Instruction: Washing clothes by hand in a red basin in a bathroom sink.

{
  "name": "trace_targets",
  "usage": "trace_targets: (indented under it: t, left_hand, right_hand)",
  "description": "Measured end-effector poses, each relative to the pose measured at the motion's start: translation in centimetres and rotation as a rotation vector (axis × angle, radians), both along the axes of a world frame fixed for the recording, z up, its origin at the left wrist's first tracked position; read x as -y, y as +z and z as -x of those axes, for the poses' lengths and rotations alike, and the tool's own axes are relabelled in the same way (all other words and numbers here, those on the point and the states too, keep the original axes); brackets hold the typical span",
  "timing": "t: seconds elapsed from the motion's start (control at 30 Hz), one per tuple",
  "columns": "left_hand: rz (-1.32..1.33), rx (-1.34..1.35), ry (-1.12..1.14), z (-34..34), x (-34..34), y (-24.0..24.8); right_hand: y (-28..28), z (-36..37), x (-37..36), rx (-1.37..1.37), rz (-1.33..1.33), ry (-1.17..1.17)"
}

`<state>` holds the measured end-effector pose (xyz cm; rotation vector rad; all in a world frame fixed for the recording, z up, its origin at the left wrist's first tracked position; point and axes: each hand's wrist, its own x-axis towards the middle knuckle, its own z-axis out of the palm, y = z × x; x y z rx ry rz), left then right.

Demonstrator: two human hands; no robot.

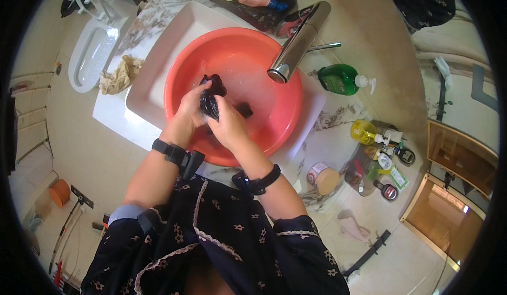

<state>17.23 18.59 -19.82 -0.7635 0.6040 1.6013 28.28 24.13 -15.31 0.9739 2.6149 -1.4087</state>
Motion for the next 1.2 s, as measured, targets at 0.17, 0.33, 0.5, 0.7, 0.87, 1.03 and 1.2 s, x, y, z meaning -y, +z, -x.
trace_targets:
  t: [0.17,0.33,0.5,0.7,0.87,1.03,1.2]
  left_hand:
    - [0.082,-0.205,-0.051,-2.1,-0.8,0.0]
    - [0.18,-0.199,-0.107,-3.2,-1.6,0.9]
    - [0.121,-0.16,-0.162,-3.7,-1.8,3.3]
    - [-0.029,-0.472,-0.091,-0.2,-0.3,2.7]
    - [0.207,-0.62,-0.109,-0.6,-0.1,1.8]
    - [0.204,-0.599,-0.201,-1.4,-0.4,1.8]
    - [0.222,-0.603,-0.235,-1.8,0.7,-0.9]
  right_hand:
    - [0.6,-1.3,0.0,-0.068,0.034,-0.116]
    - [1.3,-1.9,0.4,-0.005,0.002,-0.193]
    - [-0.8,-2.2,-3.1,-0.111,0.327,-0.263]
    - [2.0,-1.2,-7.7,0.054,-0.218,-0.208]
    - [-1.8,-1.5,-7.2,0.128,-0.466,0.105]
    - [-4.0,0.8,-4.4,0.598,-0.388,0.136]
    - [-5.0,0.1,-6.0,0.453,-0.377,0.357]
